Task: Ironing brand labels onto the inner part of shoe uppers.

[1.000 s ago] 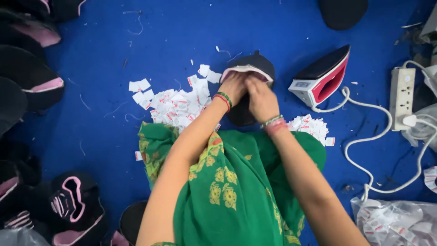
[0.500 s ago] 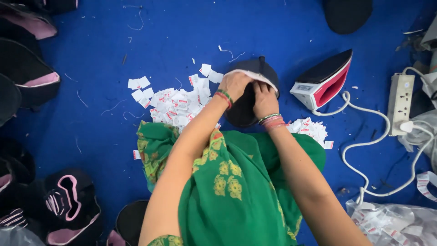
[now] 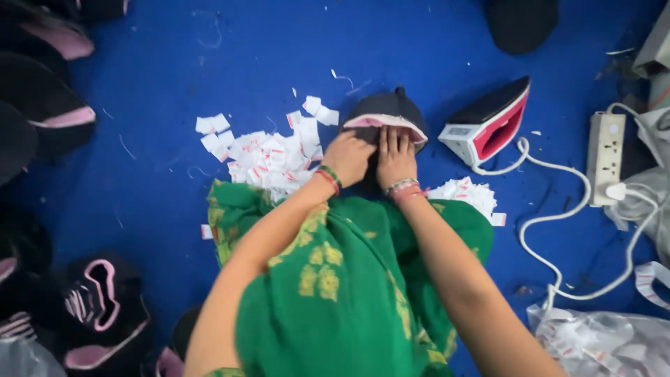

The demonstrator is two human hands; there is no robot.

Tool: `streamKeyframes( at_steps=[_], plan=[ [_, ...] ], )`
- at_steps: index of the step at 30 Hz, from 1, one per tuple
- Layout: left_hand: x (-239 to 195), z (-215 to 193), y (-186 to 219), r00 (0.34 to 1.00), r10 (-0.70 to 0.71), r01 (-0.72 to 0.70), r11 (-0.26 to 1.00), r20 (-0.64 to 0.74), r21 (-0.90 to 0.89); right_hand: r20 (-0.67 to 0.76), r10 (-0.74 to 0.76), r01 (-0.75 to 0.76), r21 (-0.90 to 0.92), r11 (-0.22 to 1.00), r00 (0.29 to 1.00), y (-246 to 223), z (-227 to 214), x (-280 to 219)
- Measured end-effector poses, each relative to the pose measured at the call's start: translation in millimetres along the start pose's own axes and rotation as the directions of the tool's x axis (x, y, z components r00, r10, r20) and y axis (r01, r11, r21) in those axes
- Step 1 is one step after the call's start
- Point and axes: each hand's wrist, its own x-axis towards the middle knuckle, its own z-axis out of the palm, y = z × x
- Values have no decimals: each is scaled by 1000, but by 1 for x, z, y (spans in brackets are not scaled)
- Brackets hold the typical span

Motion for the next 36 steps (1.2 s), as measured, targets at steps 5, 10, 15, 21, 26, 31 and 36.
streamKeyframes(
  at_steps=[5,10,15,21,26,31,36],
  plan=[
    [15,-41,16,909,-365,313,917,-201,-249,-15,70,-70,-11,997,997,-3,-12,-1],
    [34,-19,-23,819,-565,522,667,94,-531,428,362,-431,899,-76,829,13,-56,6],
    [13,-126,18,978,-196,73,645,-73,-761,424,241,-30,540,-841,873,39,-42,-41],
    [9,-175,37,974,-56,-150,573,-221,-806,206,277,180,394,-901,939,53,-28,-43],
    [0,-150,22,977,-141,-90,415,-162,-905,217,176,66,436,-898,960,34,-119,-35],
    [-15,-146,15,874,-476,-62,-297,92,-953,161,84,-14,526,-850,983,22,-138,-34],
    [-7,-175,28,884,-454,83,-79,110,-993,168,76,-25,526,-850,983,25,-134,-33]
  ],
)
